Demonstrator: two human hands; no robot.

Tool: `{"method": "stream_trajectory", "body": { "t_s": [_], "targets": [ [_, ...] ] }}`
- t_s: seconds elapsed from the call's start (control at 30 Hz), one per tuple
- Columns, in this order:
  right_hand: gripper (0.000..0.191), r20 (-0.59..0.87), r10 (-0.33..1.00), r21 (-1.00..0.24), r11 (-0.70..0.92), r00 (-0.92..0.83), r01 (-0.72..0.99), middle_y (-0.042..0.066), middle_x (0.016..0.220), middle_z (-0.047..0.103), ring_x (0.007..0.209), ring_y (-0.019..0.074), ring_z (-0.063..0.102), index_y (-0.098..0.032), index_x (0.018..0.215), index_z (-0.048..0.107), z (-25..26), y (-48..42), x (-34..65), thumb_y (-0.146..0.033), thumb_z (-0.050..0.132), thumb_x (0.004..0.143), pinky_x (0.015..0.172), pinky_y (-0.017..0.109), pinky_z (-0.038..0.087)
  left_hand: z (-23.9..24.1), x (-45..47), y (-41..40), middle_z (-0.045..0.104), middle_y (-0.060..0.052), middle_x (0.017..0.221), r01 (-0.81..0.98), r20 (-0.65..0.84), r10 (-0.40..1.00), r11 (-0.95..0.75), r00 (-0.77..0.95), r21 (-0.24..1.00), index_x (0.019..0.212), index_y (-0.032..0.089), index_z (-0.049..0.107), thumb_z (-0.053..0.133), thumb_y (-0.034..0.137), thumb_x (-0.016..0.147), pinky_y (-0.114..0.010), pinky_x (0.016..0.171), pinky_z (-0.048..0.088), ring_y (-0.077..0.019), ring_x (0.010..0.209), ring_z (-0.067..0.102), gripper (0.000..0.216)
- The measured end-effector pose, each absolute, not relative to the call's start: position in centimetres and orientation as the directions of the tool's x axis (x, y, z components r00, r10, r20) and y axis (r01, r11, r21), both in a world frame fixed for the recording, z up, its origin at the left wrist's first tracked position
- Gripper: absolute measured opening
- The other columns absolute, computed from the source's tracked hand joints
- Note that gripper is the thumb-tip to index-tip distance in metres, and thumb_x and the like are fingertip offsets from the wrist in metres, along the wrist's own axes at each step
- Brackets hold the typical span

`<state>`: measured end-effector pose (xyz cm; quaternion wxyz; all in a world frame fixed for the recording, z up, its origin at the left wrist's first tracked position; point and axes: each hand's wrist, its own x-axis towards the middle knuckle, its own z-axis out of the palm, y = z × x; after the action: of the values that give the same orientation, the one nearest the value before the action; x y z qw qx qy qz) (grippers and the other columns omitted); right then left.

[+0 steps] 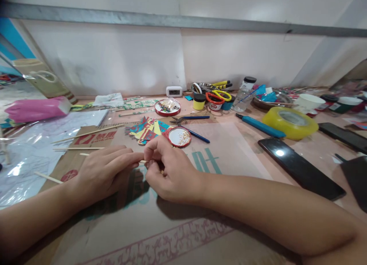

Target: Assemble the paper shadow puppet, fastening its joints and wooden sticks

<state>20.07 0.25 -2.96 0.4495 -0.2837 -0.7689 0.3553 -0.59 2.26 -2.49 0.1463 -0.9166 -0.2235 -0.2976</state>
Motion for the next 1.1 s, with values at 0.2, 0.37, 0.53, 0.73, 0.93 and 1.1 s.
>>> {"method": "stream_trajectory", "body": {
  "t_s": [0.2,0.37,0.53,0.73,0.93,1.1],
  "targets": [
    [0.026,0.504,0.74,-0.75,0.631,-0.445,0.199,-0.008,0.07,0.046,0.049,0.007,0.039,-0.024,0.092,0.039,-2.9,0.3,20.2,-0.003,0.045,0.079,0.048,0.022,0.03,-2.6,-0.5,2.2,0.058,0.003,0.068,0.509,0.612,0.341,-0.853,0.713,-0.117,0.098,0.019,0.056,0.041,0.015,0.099,-0.027,0.054,0.035,-0.0146,0.059,0.05,0.016],
    [0.025,0.502,0.751,-0.723,0.636,-0.429,0.268,-0.008,0.068,0.044,0.048,0.007,0.038,-0.024,0.09,0.038,-2.5,0.3,20.2,-0.005,0.045,0.076,0.049,0.023,0.029,-2.4,-0.4,2.1,0.06,0.002,0.067,0.52,0.611,0.335,-0.841,0.717,-0.149,0.096,0.019,0.056,0.04,0.017,0.1,-0.027,0.053,0.036,-0.0147,0.058,0.051,0.016],
    [0.024,0.52,0.743,-0.692,0.656,-0.422,0.303,-0.008,0.065,0.043,0.049,0.0086,0.039,-0.024,0.088,0.038,-2.3,0.2,20.2,-0.006,0.046,0.074,0.05,0.023,0.029,-2.3,-0.3,2.1,0.063,0.001,0.069,0.524,0.619,0.334,-0.838,0.711,-0.15,0.097,0.018,0.057,0.039,0.018,0.101,-0.026,0.056,0.039,-0.0146,0.06,0.055,0.018],
    [0.023,0.522,0.738,-0.673,0.664,-0.428,0.324,-0.008,0.066,0.044,0.048,0.0086,0.039,-0.024,0.087,0.038,-2.3,0.3,20.2,-0.006,0.046,0.074,0.05,0.024,0.029,-2.3,-0.3,2.1,0.064,0.001,0.069,0.526,0.619,0.326,-0.833,0.714,-0.168,0.095,0.018,0.057,0.038,0.018,0.102,-0.026,0.056,0.04,-0.0147,0.059,0.055,0.02],
    [0.022,0.508,0.746,-0.658,0.659,-0.431,0.364,-0.007,0.067,0.044,0.05,0.0097,0.04,-0.024,0.086,0.038,-2.0,0.2,20.2,-0.008,0.046,0.074,0.05,0.024,0.028,-2.5,-0.4,2.3,0.064,0.001,0.071,0.521,0.607,0.322,-0.834,0.726,-0.181,0.098,0.018,0.057,0.043,0.016,0.099,-0.027,0.056,0.04,-0.0157,0.06,0.052,0.014],
    [0.022,0.461,0.776,-0.705,0.615,-0.43,0.354,-0.008,0.065,0.043,0.048,0.0093,0.037,-0.024,0.086,0.037,-1.9,0.1,20.2,-0.008,0.046,0.075,0.05,0.025,0.027,-2.3,-0.5,2.4,0.065,0.0,0.073,0.514,0.618,0.309,-0.838,0.723,-0.182,0.1,0.017,0.057,0.044,0.015,0.099,-0.027,0.057,0.041,-0.0153,0.061,0.052,0.013]
  ]
}}
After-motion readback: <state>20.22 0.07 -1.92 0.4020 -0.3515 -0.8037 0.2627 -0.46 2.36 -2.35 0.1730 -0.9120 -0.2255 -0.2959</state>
